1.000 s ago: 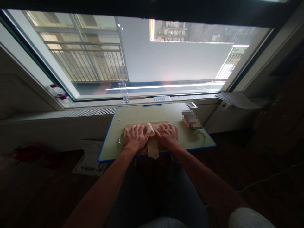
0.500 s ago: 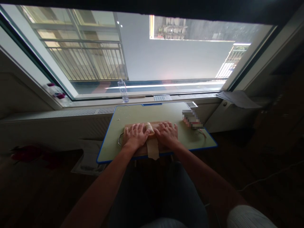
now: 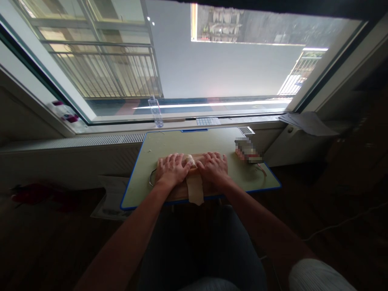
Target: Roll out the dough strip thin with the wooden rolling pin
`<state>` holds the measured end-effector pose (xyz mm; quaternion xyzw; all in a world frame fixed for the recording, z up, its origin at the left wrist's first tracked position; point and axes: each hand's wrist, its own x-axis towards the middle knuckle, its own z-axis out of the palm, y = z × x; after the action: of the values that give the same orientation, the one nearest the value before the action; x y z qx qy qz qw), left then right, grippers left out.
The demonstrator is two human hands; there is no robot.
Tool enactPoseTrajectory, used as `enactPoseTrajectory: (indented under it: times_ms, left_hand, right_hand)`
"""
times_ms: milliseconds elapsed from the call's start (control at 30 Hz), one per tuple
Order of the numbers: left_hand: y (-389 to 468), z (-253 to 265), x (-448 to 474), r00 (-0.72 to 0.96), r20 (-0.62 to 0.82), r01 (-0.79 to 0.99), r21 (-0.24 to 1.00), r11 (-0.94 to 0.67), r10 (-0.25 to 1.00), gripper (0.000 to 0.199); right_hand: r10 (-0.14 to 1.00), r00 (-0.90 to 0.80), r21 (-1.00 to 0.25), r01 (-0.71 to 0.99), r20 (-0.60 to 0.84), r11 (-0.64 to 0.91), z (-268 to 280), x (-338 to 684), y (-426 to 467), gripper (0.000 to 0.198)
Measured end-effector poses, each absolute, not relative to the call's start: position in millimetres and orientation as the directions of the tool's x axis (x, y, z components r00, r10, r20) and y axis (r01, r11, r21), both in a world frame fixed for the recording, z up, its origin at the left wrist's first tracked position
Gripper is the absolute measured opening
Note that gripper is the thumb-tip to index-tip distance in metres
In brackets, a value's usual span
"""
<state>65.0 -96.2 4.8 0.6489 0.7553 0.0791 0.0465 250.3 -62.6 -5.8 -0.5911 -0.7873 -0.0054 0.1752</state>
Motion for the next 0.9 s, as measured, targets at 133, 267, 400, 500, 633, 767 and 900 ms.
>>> enactPoseTrajectory:
  times_ms: [133,267,400,500,633,767,900]
  left_hand:
    - [-97.4,1.7,64.9,-0.158,0.05,0.972,0.182,0.147,0.986,0.075]
    - [-100.7,-1.5,65.8,-0.164,0.068,0.973,0.174,0.15,0.984,0.073]
    - [-107.0,-0.1,68.7,-0.161,0.076,0.977,0.15,0.149,0.984,0.072]
    - [-111.9,2.4,71.2,-0.159,0.076,0.979,0.144,0.147,0.984,0.071]
    - [-116.6,3.3,72.8,-0.151,0.068,0.98,0.144,0.14,0.986,0.07]
    - [-119.7,2.3,72.9,-0.141,0.086,0.981,0.143,0.128,0.986,0.07]
    - [-119.2,2.8,72.4,-0.144,0.079,0.98,0.147,0.132,0.986,0.069]
  right_hand:
    - [0.926,-0.245,-0.195,0.931,0.287,0.307,-6.1,250.5,-64.7,0.05]
    - [0.926,-0.243,-0.194,0.932,0.288,0.305,-7.4,251.3,-67.8,0.051]
    - [0.927,-0.241,-0.204,0.93,0.288,0.306,-7.5,252.6,-72.8,0.05]
    - [0.923,-0.246,-0.207,0.927,0.295,0.313,-7.5,253.9,-77.2,0.049]
    - [0.914,-0.253,-0.205,0.923,0.316,0.327,-9.5,255.7,-81.5,0.05]
    - [0.91,-0.256,-0.21,0.919,0.327,0.334,-12.1,257.2,-83.8,0.05]
    - [0.908,-0.26,-0.21,0.917,0.33,0.339,-12.5,257.4,-83.1,0.05]
